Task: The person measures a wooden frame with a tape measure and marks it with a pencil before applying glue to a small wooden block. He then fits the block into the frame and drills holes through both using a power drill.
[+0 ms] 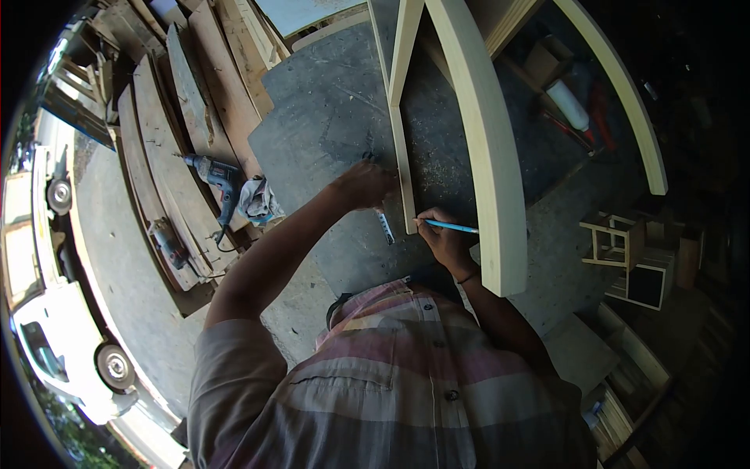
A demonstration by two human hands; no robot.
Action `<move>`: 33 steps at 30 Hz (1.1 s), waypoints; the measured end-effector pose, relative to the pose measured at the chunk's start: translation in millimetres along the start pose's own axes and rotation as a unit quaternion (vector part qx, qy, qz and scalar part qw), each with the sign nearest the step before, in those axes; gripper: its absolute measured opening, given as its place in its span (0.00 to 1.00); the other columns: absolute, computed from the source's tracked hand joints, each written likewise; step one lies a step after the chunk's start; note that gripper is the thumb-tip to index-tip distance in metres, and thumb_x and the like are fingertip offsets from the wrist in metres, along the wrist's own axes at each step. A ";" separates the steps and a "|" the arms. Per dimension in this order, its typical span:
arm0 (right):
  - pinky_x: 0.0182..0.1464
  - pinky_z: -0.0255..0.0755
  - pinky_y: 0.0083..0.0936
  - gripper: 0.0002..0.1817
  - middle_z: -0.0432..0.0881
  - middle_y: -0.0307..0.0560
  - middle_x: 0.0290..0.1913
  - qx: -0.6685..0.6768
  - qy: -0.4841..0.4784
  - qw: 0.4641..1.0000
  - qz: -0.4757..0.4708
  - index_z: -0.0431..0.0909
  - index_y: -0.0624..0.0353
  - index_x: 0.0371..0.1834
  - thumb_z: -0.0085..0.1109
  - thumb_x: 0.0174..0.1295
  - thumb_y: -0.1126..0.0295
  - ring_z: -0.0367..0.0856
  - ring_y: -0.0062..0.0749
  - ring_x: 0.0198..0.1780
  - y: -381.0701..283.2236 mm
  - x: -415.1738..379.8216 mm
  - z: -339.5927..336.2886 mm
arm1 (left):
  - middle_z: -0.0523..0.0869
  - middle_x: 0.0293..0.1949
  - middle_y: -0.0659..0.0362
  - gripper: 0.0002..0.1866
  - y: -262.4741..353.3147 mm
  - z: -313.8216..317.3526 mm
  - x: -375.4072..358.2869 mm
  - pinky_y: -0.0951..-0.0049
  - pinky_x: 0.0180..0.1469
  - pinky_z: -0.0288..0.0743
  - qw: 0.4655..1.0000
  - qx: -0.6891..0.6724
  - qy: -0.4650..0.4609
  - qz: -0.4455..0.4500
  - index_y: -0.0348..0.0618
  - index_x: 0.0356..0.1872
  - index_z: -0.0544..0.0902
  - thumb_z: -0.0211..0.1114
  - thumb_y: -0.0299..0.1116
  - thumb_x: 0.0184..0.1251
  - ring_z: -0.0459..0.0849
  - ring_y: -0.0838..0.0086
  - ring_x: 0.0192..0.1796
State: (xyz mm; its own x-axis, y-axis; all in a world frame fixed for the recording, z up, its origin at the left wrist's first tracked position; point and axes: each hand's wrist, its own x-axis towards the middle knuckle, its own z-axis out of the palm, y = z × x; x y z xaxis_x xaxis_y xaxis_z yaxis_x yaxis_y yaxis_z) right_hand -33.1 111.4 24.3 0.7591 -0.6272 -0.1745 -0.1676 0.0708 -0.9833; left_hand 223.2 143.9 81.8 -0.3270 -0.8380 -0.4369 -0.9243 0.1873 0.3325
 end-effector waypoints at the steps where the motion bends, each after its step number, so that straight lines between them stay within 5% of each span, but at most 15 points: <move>1: 0.43 0.80 0.24 0.09 0.81 0.46 0.35 0.026 0.000 0.999 0.024 0.77 0.65 0.42 0.60 0.70 0.69 0.82 0.24 0.39 1.5 -0.5 0.2 | 0.85 0.54 0.60 0.16 2.6 -2.5 -5.5 0.58 0.64 0.71 1.000 -0.013 0.005 -0.011 0.52 0.40 0.90 0.76 0.45 0.51 0.81 0.62 0.60; 6: 0.42 0.78 0.22 0.08 0.80 0.44 0.35 -0.075 0.002 0.997 -0.021 0.77 0.65 0.42 0.59 0.70 0.70 0.81 0.21 0.39 -18.6 3.0 5.0 | 0.87 0.49 0.57 0.14 -1.2 2.5 -22.1 0.62 0.56 0.75 0.988 -0.132 -0.010 -0.081 0.48 0.37 0.90 0.76 0.44 0.53 0.82 0.61 0.57; 12: 0.41 0.77 0.22 0.08 0.80 0.43 0.34 -0.099 -0.024 0.994 -0.050 0.78 0.65 0.42 0.59 0.70 0.69 0.81 0.21 0.39 -22.2 5.2 0.8 | 0.83 0.35 0.55 0.15 0.5 23.1 -49.2 0.60 0.49 0.75 0.974 -0.176 0.136 -0.049 0.42 0.27 0.85 0.75 0.43 0.53 0.83 0.60 0.47; 14: 0.42 0.78 0.23 0.09 0.81 0.43 0.34 0.036 -0.018 0.998 0.039 0.78 0.64 0.42 0.58 0.71 0.68 0.81 0.22 0.39 5.0 5.1 -2.9 | 0.82 0.33 0.56 0.15 6.3 22.0 -56.9 0.59 0.47 0.74 0.971 -0.199 0.106 -0.084 0.41 0.27 0.84 0.75 0.44 0.55 0.82 0.60 0.43; 21: 0.46 0.78 0.23 0.10 0.82 0.43 0.36 0.041 0.043 0.998 -0.004 0.78 0.65 0.44 0.57 0.72 0.67 0.83 0.23 0.41 -14.1 -4.9 -17.6 | 0.81 0.28 0.56 0.19 16.5 33.9 -76.5 0.63 0.41 0.73 0.924 -0.340 0.137 -0.110 0.37 0.29 0.83 0.72 0.46 0.62 0.79 0.67 0.35; 23: 0.49 0.78 0.23 0.10 0.83 0.44 0.41 -0.064 0.067 0.995 -0.029 0.78 0.64 0.46 0.56 0.72 0.67 0.83 0.24 0.44 -14.3 -8.8 -42.1 | 0.80 0.26 0.58 0.20 24.6 15.5 -81.7 0.68 0.38 0.71 0.875 -0.437 0.103 -0.181 0.36 0.32 0.83 0.69 0.48 0.67 0.77 0.74 0.35; 24: 0.48 0.78 0.24 0.07 0.83 0.41 0.37 -0.059 0.105 0.993 -0.006 0.78 0.62 0.44 0.53 0.72 0.70 0.82 0.23 0.41 -19.6 -11.3 -50.2 | 0.80 0.26 0.58 0.20 26.0 13.7 -80.0 0.68 0.38 0.71 0.878 -0.434 0.107 -0.172 0.36 0.32 0.83 0.69 0.48 0.67 0.77 0.74 0.35; 26: 0.45 0.77 0.22 0.09 0.82 0.41 0.38 0.051 0.117 0.991 0.048 0.78 0.63 0.45 0.57 0.71 0.68 0.82 0.22 0.41 -35.6 -14.5 -76.8 | 0.82 0.29 0.61 0.24 30.2 14.6 -74.7 0.71 0.40 0.71 0.797 -0.558 0.142 -0.184 0.36 0.35 0.83 0.62 0.52 0.73 0.75 0.78 0.36; 27: 0.44 0.77 0.22 0.10 0.82 0.40 0.38 -0.075 0.118 0.990 -0.018 0.77 0.64 0.46 0.58 0.71 0.67 0.82 0.22 0.41 -53.2 -10.4 -88.6 | 0.84 0.35 0.59 0.27 29.8 24.3 -67.2 0.72 0.45 0.73 0.783 -0.574 0.173 -0.166 0.36 0.47 0.82 0.55 0.56 0.76 0.78 0.77 0.38; 28: 0.41 0.76 0.21 0.12 0.81 0.39 0.31 -0.112 0.155 0.982 -0.001 0.78 0.64 0.41 0.59 0.71 0.64 0.80 0.21 0.35 -56.9 -6.4 -101.3 | 0.84 0.35 0.59 0.27 42.3 20.0 -59.0 0.72 0.45 0.73 0.781 -0.576 0.182 -0.159 0.36 0.47 0.82 0.55 0.56 0.76 0.78 0.77 0.38; 30: 0.34 0.73 0.23 0.17 0.78 0.38 0.23 -0.104 0.155 0.976 0.115 0.78 0.62 0.32 0.59 0.70 0.59 0.77 0.20 0.28 -46.6 3.5 -149.5 | 0.82 0.30 0.58 0.33 67.8 1.6 -44.8 0.73 0.40 0.73 0.650 -0.694 0.244 -0.192 0.37 0.46 0.80 0.45 0.62 0.77 0.78 0.77 0.34; 31: 0.34 0.73 0.23 0.17 0.78 0.38 0.23 -0.110 0.146 0.978 0.102 0.78 0.62 0.32 0.59 0.70 0.59 0.77 0.20 0.28 -37.5 11.0 -174.3 | 0.83 0.32 0.57 0.35 85.6 -20.5 -43.3 0.74 0.41 0.74 0.678 -0.667 0.250 -0.183 0.38 0.55 0.77 0.43 0.65 0.77 0.79 0.77 0.36; 33: 0.30 0.67 0.28 0.23 0.73 0.40 0.17 -0.294 0.162 0.939 0.079 0.75 0.61 0.23 0.59 0.70 0.53 0.74 0.25 0.23 -22.0 25.8 -219.9 | 0.83 0.34 0.57 0.34 101.8 -23.9 -8.7 0.74 0.39 0.73 0.630 -0.716 0.249 -0.165 0.38 0.63 0.71 0.53 0.61 0.74 0.79 0.76 0.34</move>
State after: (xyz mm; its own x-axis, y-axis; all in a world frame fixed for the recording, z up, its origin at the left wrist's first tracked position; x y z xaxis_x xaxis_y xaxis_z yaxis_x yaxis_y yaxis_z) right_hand -148.2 -76.9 52.7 0.4806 -0.8543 -0.1982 -0.6524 -0.1972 -0.7318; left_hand 136.7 158.0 139.4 0.2688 -0.8334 -0.4828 0.3175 -0.3966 0.8613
